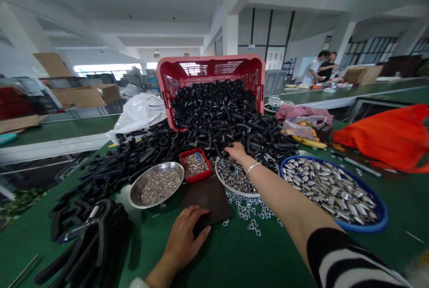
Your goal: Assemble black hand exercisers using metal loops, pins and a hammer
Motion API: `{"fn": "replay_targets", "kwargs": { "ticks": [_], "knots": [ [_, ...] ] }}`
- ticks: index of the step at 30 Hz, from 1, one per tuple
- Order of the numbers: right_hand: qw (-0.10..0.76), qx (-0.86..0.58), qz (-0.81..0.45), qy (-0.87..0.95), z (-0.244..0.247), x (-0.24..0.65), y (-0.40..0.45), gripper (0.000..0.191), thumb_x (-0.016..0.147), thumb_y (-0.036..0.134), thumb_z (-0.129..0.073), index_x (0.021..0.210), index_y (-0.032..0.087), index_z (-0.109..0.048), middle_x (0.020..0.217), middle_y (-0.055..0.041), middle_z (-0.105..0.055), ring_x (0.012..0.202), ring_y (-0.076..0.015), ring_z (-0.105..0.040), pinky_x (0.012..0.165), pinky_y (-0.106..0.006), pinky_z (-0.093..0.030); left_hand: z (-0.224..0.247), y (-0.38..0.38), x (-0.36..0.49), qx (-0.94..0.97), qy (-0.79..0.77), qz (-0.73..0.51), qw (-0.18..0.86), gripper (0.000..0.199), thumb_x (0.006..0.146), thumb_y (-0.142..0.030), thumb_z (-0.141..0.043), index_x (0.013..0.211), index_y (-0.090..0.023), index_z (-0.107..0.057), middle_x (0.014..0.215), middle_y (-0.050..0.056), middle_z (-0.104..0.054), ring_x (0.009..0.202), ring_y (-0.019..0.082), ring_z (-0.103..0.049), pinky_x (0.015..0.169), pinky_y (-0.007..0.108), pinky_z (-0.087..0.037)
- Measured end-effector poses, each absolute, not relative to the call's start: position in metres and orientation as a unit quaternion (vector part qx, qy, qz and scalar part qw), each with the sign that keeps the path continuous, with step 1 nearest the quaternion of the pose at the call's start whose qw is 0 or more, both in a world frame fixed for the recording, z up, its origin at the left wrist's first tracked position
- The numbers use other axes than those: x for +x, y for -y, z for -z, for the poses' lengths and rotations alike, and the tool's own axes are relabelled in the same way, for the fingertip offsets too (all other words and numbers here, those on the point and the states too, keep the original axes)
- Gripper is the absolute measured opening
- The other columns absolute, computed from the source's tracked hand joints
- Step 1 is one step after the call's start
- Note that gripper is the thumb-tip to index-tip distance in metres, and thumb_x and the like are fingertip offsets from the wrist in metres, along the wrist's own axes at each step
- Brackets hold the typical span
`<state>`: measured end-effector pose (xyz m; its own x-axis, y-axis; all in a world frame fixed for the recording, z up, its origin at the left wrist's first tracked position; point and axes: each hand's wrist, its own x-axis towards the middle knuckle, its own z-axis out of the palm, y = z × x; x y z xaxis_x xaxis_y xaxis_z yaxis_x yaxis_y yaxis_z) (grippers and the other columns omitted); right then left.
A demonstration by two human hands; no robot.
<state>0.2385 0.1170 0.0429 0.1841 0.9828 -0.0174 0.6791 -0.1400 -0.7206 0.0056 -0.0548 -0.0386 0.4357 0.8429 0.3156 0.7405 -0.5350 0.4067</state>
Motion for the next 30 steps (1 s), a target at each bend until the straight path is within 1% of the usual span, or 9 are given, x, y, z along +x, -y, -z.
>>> {"fn": "replay_targets", "kwargs": {
  "ticks": [4,8,10,12,15,16,18,23,30],
  "knots": [
    [0.309,-0.648,-0.389,0.577,-0.042,0.238,-0.076,0.022,0.078,0.027,-0.045,0.087,0.010,-0.055,0.058,-0.0008,-0.057,0.043,-0.0063,-0.048,0.038,-0.016,-0.035,0.035,0.040,0.012,0.810,-0.502,-0.271,0.130,0.045,0.079,-0.036,-0.043,0.123,-0.024,-0.038,0.115,0.007,-0.051,0.077,0.016,-0.058,0.071,0.032,-0.049],
    [0.269,-0.570,-0.510,0.585,-0.029,0.219,-0.010,0.019,0.075,0.030,-0.050,0.081,0.013,-0.057,0.054,0.0017,-0.056,0.039,-0.0059,-0.047,0.034,-0.015,-0.034,0.017,0.022,0.039,0.841,-0.440,-0.310,0.056,0.060,0.073,-0.028,-0.051,0.129,-0.022,-0.029,0.132,0.010,-0.036,0.114,0.024,-0.042,0.094,0.041,-0.036],
    [0.254,-0.528,-0.569,0.577,-0.026,0.216,0.019,0.024,0.077,0.035,-0.046,0.079,0.014,-0.057,0.052,0.0016,-0.055,0.037,-0.0060,-0.045,0.033,-0.016,-0.034,0.008,0.016,0.054,0.885,-0.370,-0.275,0.069,0.060,0.070,-0.022,-0.053,0.126,-0.022,-0.034,0.126,0.009,-0.044,0.116,0.024,-0.040,0.098,0.041,-0.031],
    [0.234,-0.506,-0.590,0.584,-0.030,0.230,0.037,0.032,0.079,0.041,-0.041,0.080,0.014,-0.058,0.059,-0.0014,-0.058,0.041,-0.0074,-0.048,0.034,-0.017,-0.035,0.002,0.014,0.065,0.915,-0.319,-0.218,0.120,0.056,0.070,-0.018,-0.052,0.124,-0.022,-0.037,0.116,0.007,-0.054,0.107,0.021,-0.049,0.093,0.036,-0.037],
    [0.183,-0.572,-0.445,0.664,-0.044,0.290,0.040,0.039,0.082,0.046,-0.037,0.090,0.016,-0.061,0.086,-0.0079,-0.064,0.063,-0.0138,-0.057,0.045,-0.021,-0.041,0.003,0.013,0.073,0.912,-0.325,-0.184,0.171,0.041,0.073,-0.018,-0.049,0.113,-0.025,-0.049,0.106,0.003,-0.060,0.096,0.018,-0.055,0.082,0.030,-0.043],
    [0.179,-0.637,-0.320,0.678,-0.048,0.317,0.037,0.039,0.083,0.044,-0.035,0.092,0.017,-0.061,0.090,-0.0080,-0.064,0.068,-0.0150,-0.058,0.050,-0.023,-0.043,0.005,0.011,0.074,0.898,-0.350,-0.198,0.180,0.036,0.074,-0.020,-0.049,0.109,-0.025,-0.052,0.105,0.003,-0.060,0.094,0.018,-0.056,0.081,0.029,-0.043],
    [0.048,-0.748,-0.081,0.658,-0.053,0.369,0.028,0.028,0.080,0.035,-0.042,0.092,0.019,-0.062,0.095,-0.0074,-0.063,0.080,-0.0176,-0.058,0.065,-0.026,-0.043,0.012,0.008,0.074,0.849,-0.418,-0.247,0.210,0.029,0.077,-0.025,-0.047,0.105,-0.024,-0.054,0.102,0.003,-0.062,0.089,0.018,-0.058,0.078,0.029,-0.043],
    [-0.045,-0.768,-0.051,0.637,-0.030,0.431,0.014,0.023,0.067,0.024,-0.057,0.088,0.018,-0.065,0.093,-0.0090,-0.064,0.086,-0.0217,-0.058,0.072,-0.029,-0.042,0.031,-0.005,0.073,0.729,-0.493,-0.358,0.312,0.027,0.074,-0.032,-0.049,0.097,-0.018,-0.054,0.083,0.001,-0.063,0.072,0.015,-0.058,0.068,0.026,-0.045],
    [-0.058,-0.804,-0.021,0.591,-0.010,0.422,-0.008,0.039,0.062,0.019,-0.059,0.100,0.010,-0.060,0.101,-0.0192,-0.061,0.090,-0.0279,-0.058,0.070,-0.033,-0.042,0.037,-0.005,0.073,0.685,-0.472,-0.437,0.343,0.026,0.072,-0.032,-0.049,0.088,-0.013,-0.058,0.069,0.000,-0.060,0.059,0.012,-0.054,0.058,0.022,-0.043]
  ]
}}
